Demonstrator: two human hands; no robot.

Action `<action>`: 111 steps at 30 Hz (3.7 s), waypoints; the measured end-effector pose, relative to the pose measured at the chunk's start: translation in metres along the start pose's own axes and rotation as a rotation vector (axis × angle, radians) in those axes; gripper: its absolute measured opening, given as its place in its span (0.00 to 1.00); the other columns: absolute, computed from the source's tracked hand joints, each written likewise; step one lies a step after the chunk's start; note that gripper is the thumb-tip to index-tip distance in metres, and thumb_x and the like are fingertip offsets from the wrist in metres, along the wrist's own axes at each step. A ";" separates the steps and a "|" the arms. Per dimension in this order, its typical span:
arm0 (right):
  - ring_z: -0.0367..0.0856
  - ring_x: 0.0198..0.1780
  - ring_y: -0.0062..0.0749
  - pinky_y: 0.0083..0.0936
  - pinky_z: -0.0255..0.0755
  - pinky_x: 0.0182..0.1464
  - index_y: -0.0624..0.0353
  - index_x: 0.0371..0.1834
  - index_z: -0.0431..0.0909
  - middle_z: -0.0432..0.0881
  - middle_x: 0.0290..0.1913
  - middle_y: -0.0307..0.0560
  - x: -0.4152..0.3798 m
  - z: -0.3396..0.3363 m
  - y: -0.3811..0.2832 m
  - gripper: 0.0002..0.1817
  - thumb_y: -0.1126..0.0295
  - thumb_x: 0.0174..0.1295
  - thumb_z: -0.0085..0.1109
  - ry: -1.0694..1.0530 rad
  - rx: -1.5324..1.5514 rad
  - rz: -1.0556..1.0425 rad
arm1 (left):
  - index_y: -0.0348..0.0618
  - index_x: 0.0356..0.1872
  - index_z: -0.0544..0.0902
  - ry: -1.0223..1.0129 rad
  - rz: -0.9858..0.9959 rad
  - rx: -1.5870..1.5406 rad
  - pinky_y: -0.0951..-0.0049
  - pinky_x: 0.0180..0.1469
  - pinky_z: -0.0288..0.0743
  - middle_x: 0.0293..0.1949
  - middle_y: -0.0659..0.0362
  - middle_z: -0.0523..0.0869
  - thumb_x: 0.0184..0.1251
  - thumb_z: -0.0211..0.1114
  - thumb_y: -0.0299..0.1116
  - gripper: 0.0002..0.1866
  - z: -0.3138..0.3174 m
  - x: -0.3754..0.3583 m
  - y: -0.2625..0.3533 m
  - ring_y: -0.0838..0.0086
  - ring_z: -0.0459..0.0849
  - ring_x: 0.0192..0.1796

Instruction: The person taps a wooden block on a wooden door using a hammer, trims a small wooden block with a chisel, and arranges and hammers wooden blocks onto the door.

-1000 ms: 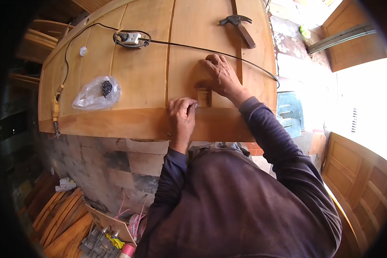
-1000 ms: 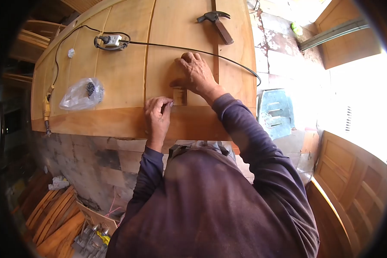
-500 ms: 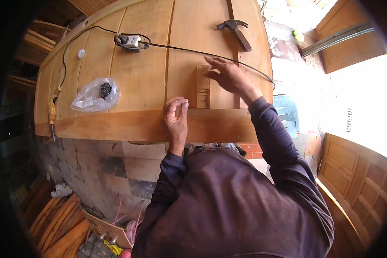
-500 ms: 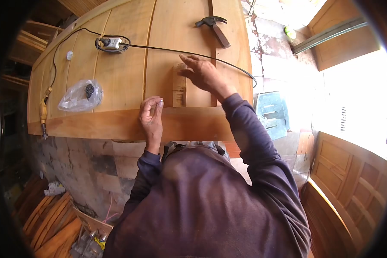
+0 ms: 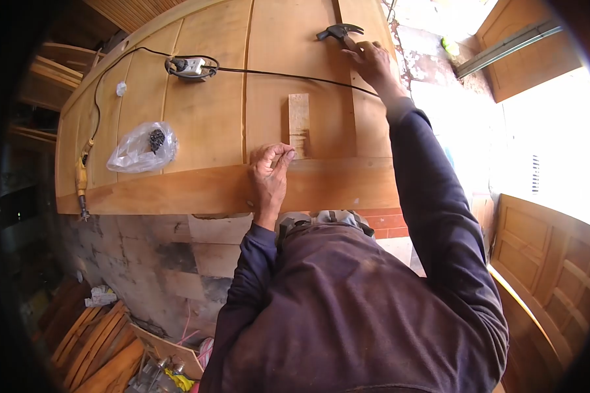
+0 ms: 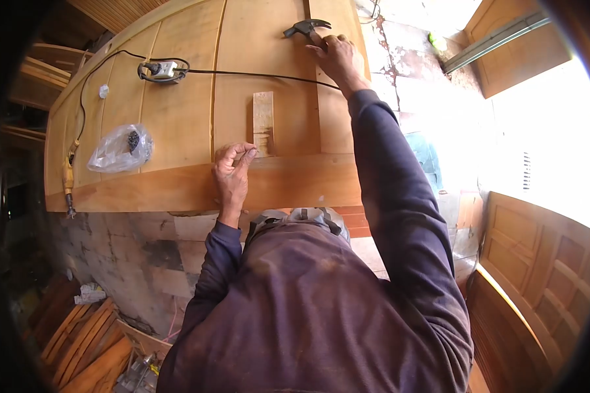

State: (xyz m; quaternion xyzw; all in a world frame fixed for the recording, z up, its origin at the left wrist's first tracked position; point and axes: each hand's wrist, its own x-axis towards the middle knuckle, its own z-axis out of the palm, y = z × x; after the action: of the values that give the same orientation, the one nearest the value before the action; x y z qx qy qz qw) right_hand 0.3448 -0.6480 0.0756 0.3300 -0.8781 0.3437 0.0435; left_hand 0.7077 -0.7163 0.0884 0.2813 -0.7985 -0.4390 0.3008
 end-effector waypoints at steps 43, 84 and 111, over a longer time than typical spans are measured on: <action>0.92 0.50 0.54 0.38 0.85 0.47 0.60 0.65 0.77 0.89 0.49 0.58 -0.222 -0.110 -0.105 0.22 0.65 0.72 0.70 -0.293 0.361 -0.092 | 0.46 0.39 0.90 0.068 0.188 0.205 0.61 0.55 0.78 0.43 0.62 0.89 0.63 0.78 0.28 0.06 0.014 0.004 0.002 0.62 0.85 0.49; 0.90 0.39 0.56 0.43 0.83 0.37 0.57 0.61 0.79 0.89 0.39 0.57 -0.253 -0.105 -0.096 0.18 0.66 0.72 0.69 -0.191 0.318 0.018 | 0.44 0.58 0.89 -0.178 -0.207 -0.199 0.60 0.60 0.82 0.57 0.55 0.90 0.71 0.73 0.33 0.16 -0.010 0.052 -0.019 0.55 0.88 0.54; 0.92 0.44 0.31 0.29 0.82 0.46 0.59 0.65 0.81 0.91 0.45 0.53 -0.321 -0.068 -0.159 0.20 0.67 0.74 0.69 0.094 0.293 0.448 | 0.53 0.70 0.78 -0.610 0.403 0.615 0.51 0.69 0.76 0.67 0.57 0.79 0.70 0.72 0.50 0.31 -0.006 0.138 -0.021 0.52 0.76 0.68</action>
State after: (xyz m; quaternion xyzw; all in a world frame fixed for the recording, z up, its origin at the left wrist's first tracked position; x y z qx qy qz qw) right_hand 0.6819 -0.5152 0.1214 0.1139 -0.8672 0.4831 -0.0413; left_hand 0.6248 -0.8283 0.1049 0.0552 -0.9819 -0.1779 0.0347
